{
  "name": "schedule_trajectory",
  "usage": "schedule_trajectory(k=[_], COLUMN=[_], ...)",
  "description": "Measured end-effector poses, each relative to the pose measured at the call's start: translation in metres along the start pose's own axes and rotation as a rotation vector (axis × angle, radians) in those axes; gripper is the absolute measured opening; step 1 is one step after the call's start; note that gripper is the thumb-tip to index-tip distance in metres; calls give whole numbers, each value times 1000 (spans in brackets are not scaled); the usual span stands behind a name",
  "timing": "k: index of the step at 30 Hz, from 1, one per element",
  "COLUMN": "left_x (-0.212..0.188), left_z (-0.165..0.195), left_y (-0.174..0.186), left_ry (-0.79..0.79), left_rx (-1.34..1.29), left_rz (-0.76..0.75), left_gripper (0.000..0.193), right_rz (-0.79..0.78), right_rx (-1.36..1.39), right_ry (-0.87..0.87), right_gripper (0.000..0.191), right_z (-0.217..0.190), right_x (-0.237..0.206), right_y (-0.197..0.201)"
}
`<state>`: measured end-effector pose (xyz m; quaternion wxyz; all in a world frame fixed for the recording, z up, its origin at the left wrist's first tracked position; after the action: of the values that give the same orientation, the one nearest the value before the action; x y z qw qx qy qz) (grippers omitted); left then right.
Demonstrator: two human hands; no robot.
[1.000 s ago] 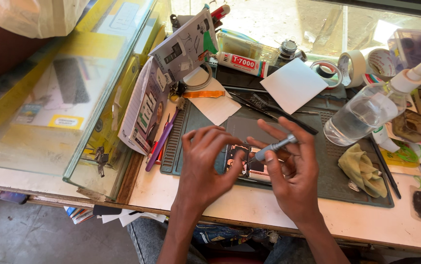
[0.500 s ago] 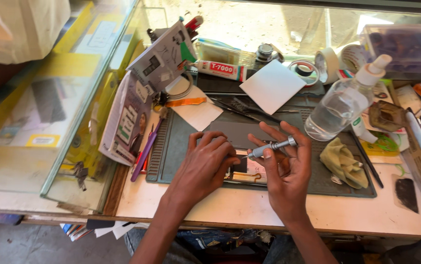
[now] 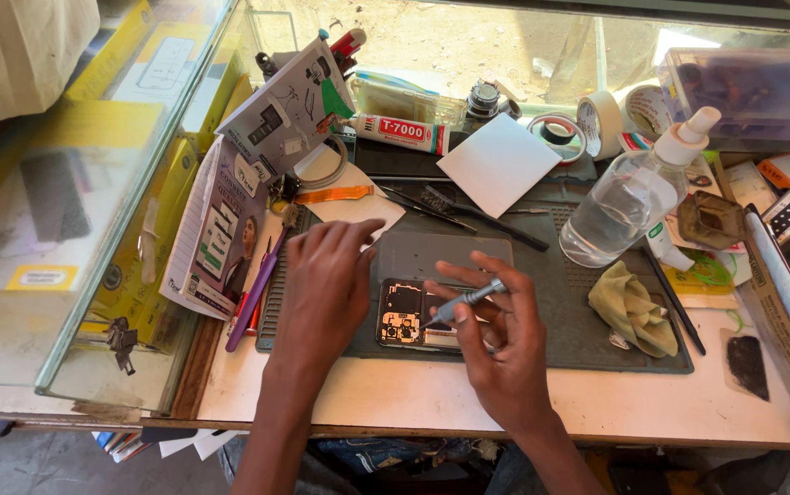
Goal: The person removes green rubber bands from a smartphone, wipes the screen with a cloth and spray, then uses a screwdriver to remove screws from the phone's back. The person handles the phone, rubber bands, cloth, spray bottle, screwdriver, and tape.
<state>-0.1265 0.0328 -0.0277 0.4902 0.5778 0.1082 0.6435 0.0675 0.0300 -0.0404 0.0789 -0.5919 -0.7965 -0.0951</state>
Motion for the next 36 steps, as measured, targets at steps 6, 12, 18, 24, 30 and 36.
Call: schedule_trajectory(k=[6,12,18,24,30,36], left_x=[-35,-36,-37,-38,-38,-38], left_z=[20,24,24,21,18,16], left_y=[16,14,15,15,16,14], left_ry=[113,81,82,104,124,128], left_rx=[1,-37,-40,-39,-49,-63], left_rz=[76,36,27,36,38,27], left_gripper=[30,36,36,35,34,34], right_rz=[-46,-65,37,-191,-330,-266], right_rx=[-139,-179,-477,-483,-432,-429], right_ry=[34,75,233,270,178,115], right_gripper=[48,48,53,33,26,38], right_z=[2,0,-12,-22,-28,-27], right_x=[-6,-6,-5,2,13,12], right_y=[-6,-9,-10,-21,-28,-29])
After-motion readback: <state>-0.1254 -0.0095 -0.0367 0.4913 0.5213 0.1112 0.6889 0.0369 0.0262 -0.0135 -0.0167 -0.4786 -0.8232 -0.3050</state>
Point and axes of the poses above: each hand's wrist, its own x-axis towards the middle knuckle, its own y-axis out of the back of the hand, z = x × y, the point moved 5 cm from there along x, towards the middle knuckle, and after that the axes turned 12 degrees about -y, right-handed, at the moved point
